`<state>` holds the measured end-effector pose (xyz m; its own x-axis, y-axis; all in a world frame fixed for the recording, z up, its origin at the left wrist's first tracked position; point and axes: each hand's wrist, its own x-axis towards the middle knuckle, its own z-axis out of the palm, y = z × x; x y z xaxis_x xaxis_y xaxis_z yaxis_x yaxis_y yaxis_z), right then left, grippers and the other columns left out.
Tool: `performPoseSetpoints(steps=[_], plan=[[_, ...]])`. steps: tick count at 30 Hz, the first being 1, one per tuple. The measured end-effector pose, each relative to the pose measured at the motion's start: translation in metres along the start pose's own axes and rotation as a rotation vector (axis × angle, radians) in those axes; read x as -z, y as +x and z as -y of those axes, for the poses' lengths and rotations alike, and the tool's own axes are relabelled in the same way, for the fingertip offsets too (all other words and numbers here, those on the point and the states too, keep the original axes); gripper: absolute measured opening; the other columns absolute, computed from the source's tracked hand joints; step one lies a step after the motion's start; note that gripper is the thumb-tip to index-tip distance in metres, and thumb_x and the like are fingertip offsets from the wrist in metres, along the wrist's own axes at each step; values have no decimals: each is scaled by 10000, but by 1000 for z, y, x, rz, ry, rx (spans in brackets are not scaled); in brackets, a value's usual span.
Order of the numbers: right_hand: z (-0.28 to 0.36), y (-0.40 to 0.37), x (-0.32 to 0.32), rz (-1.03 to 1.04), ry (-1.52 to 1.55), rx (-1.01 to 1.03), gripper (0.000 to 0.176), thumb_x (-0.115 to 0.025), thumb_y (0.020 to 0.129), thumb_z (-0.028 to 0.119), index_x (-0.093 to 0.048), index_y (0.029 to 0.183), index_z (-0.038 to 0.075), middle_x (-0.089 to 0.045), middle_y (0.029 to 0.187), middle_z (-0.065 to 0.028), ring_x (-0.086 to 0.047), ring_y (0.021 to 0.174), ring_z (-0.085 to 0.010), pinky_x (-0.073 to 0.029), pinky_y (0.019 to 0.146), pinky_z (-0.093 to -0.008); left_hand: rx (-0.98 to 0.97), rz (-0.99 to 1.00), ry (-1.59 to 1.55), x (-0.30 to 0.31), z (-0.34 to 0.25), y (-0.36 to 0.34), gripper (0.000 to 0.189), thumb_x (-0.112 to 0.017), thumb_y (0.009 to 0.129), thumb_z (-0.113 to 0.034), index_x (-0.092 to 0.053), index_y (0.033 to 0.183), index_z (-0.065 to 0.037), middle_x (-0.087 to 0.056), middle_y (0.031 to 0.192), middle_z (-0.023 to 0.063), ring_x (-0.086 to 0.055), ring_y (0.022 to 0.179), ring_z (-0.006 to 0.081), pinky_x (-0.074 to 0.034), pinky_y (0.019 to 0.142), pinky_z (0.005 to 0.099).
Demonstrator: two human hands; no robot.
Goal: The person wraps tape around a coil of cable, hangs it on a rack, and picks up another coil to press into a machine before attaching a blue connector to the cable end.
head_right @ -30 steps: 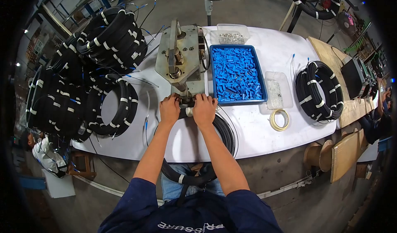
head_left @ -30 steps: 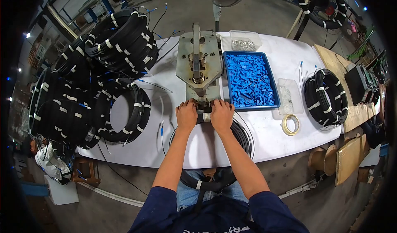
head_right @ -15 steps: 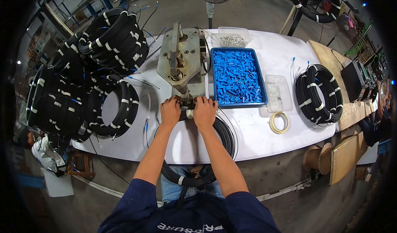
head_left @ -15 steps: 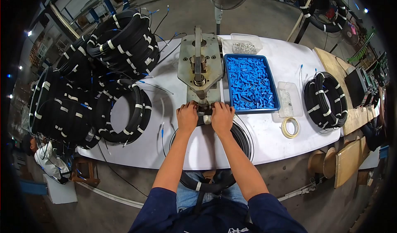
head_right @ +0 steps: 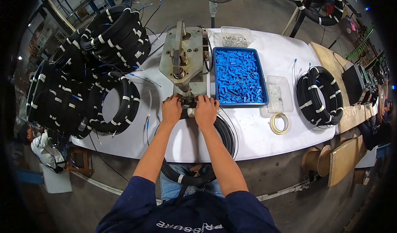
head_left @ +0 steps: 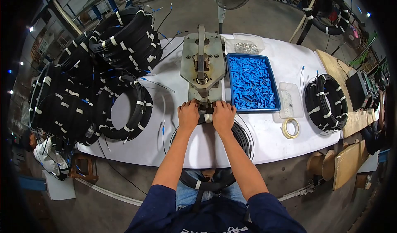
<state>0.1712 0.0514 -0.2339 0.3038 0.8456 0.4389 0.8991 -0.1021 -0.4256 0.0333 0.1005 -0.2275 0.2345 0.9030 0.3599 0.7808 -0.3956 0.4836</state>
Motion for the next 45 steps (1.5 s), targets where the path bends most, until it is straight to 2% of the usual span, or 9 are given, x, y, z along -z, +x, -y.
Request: performPoseSetpoints(steps=[5, 8, 16, 18, 24, 28, 30, 45], plan=[[-1, 0, 1, 9, -10, 8, 118, -588, 858, 135, -610, 956, 72, -632, 940, -84, -571, 921, -274, -361, 890, -439, -9, 31, 17, 2, 0, 0, 115, -557, 876, -118, -611, 966, -71, -670, 882, 111, -616, 876, 320, -424, 779, 458], [-1, 0, -2, -2, -17, 0, 119, -584, 855, 157, -614, 955, 99, -620, 945, -72, -567, 930, -266, -357, 927, -462, -6, 29, 14, 0, 1, -1, 113, -555, 878, -119, -614, 963, -74, -670, 875, 110, -616, 874, 319, -423, 776, 458], [-2, 0, -3, -5, -20, -5, 124, -588, 854, 157, -615, 959, 96, -621, 945, -70, -566, 925, -263, -356, 927, -460, -9, 18, 9, 1, 0, 0, 101, -554, 878, -122, -613, 947, -79, -668, 871, 109, -618, 871, 321, -428, 769, 465], [-2, -1, -3, -3, -14, -2, 125, -590, 853, 155, -614, 959, 95, -621, 944, -70, -566, 922, -263, -356, 927, -460, 3, 14, -19, 2, -1, 0, 124, -544, 843, -80, -605, 950, -78, -674, 891, 123, -619, 861, 344, -440, 777, 476], [-2, -1, -4, -23, -14, 5, 130, -593, 849, 155, -614, 964, 96, -618, 939, -72, -564, 914, -265, -356, 922, -461, 0, -13, -26, -1, 1, 0, 131, -546, 833, -77, -603, 951, -72, -673, 891, 128, -616, 865, 352, -443, 781, 481], [-1, 0, -1, 3, -11, -1, 137, -592, 850, 155, -614, 971, 94, -617, 939, -74, -564, 913, -266, -356, 920, -463, 19, 56, -12, 1, 2, 1, 148, -551, 850, -87, -617, 981, -67, -677, 927, 120, -610, 899, 329, -432, 798, 467], [-1, 0, -1, 10, -11, -3, 139, -591, 851, 156, -614, 973, 94, -618, 938, -74, -564, 912, -267, -356, 920, -464, -4, 10, -44, 1, 2, 0, 129, -544, 830, -73, -607, 941, -61, -676, 902, 135, -614, 875, 359, -447, 778, 483], [-1, 1, 0, 27, 20, -26, 140, -574, 860, 148, -620, 979, 89, -620, 974, -83, -557, 947, -276, -346, 944, -468, -7, -19, -39, 1, 1, 1, 145, -546, 810, -51, -629, 929, -60, -687, 901, 120, -616, 866, 352, -454, 785, 472]])
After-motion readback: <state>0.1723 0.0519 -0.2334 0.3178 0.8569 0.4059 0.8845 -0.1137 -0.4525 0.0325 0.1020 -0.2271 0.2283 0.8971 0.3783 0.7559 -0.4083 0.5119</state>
